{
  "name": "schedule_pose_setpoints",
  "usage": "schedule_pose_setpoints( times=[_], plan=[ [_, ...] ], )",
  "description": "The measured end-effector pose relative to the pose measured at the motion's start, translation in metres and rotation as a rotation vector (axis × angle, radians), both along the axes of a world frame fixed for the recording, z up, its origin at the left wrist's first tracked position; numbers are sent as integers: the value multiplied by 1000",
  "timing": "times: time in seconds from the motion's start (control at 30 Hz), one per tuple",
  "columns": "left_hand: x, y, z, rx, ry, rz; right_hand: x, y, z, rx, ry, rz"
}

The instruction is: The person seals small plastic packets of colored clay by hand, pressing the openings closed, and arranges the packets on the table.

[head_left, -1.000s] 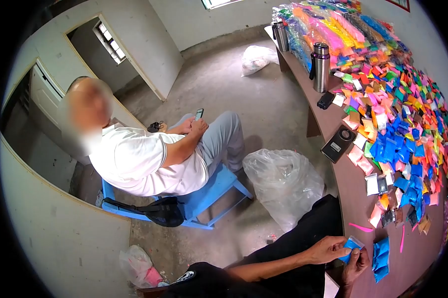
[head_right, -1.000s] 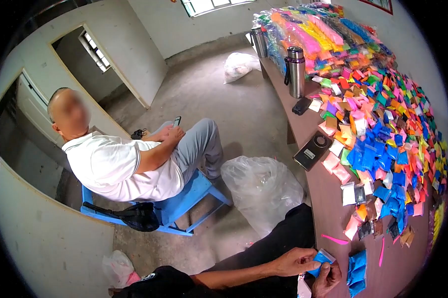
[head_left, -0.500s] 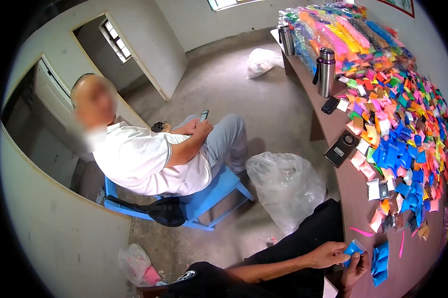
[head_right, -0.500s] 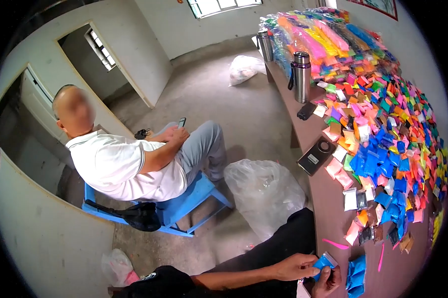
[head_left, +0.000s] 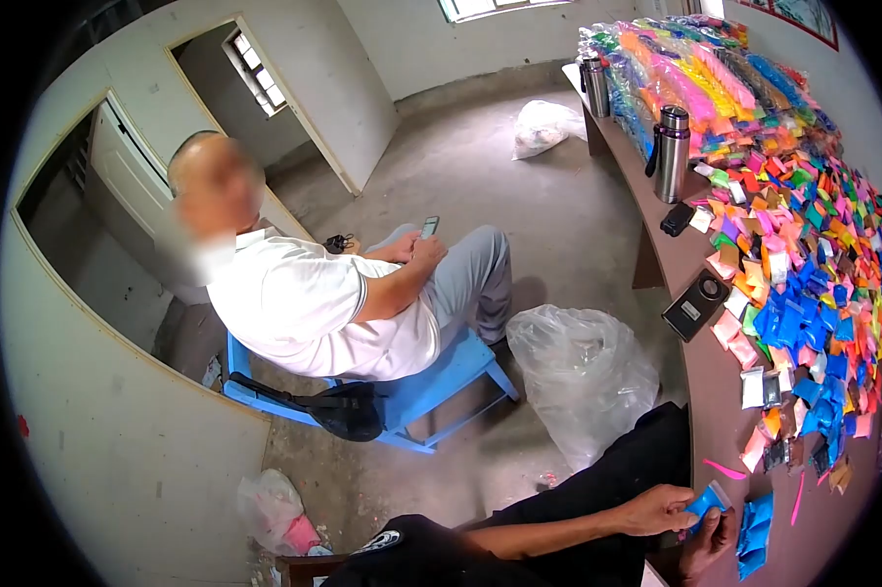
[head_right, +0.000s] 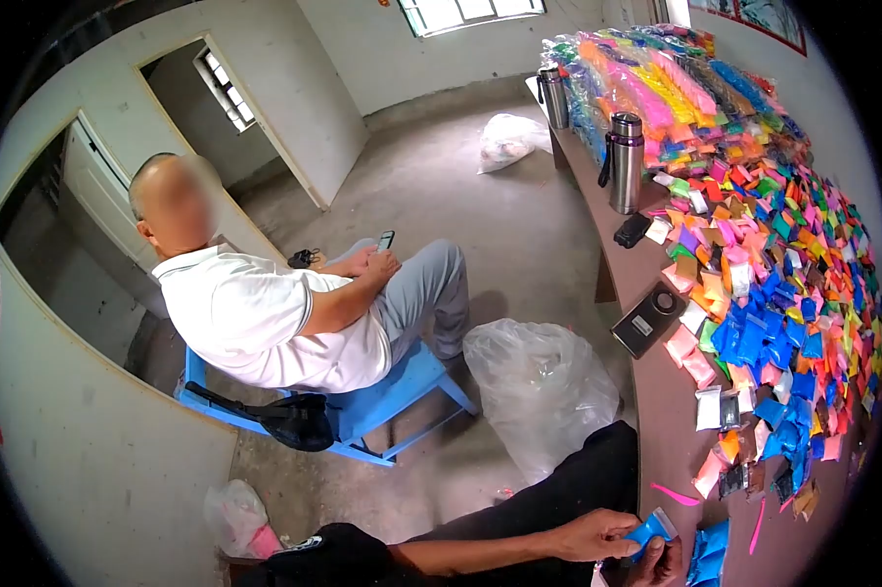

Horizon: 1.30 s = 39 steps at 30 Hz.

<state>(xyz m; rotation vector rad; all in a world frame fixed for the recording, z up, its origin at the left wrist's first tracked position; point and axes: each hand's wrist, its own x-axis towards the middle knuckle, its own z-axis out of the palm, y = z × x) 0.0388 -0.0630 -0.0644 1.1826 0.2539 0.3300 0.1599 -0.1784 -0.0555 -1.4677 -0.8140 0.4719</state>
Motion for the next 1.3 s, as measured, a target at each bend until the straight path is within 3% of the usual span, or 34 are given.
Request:
schedule_pose_setpoints(
  times=[0.23,0.3,0.4,0.47,0.53,0.6,0.7,0.8,0.93,1.0,1.1,1.3],
  plan=[
    [-5,7,5,13,107,-51,-1,-4,4,-13,96,60],
    [-3,5,3,59,92,-27,2,-8,4,-53,249,114],
    [0,2,1,85,46,33,3,-4,-6,-16,75,41],
    [1,2,-1,62,15,69,0,-4,-2,-25,94,41],
    [2,4,-12,146,95,51,-9,0,22,-33,114,41],
    [1,3,-6,156,89,62,-16,3,58,-242,37,65],
    [0,5,-1,206,104,65,-4,-1,13,-20,98,60],
    [1,3,10,196,88,124,-3,-1,1,26,124,19],
    [4,3,-1,216,52,202,1,-7,14,-77,166,120],
    [4,4,-7,227,58,199,-1,-6,31,-251,103,155],
    [2,5,-5,230,69,193,-18,5,46,-152,64,57],
    [6,3,-2,210,67,211,2,-7,2,-85,144,88]
  ],
)
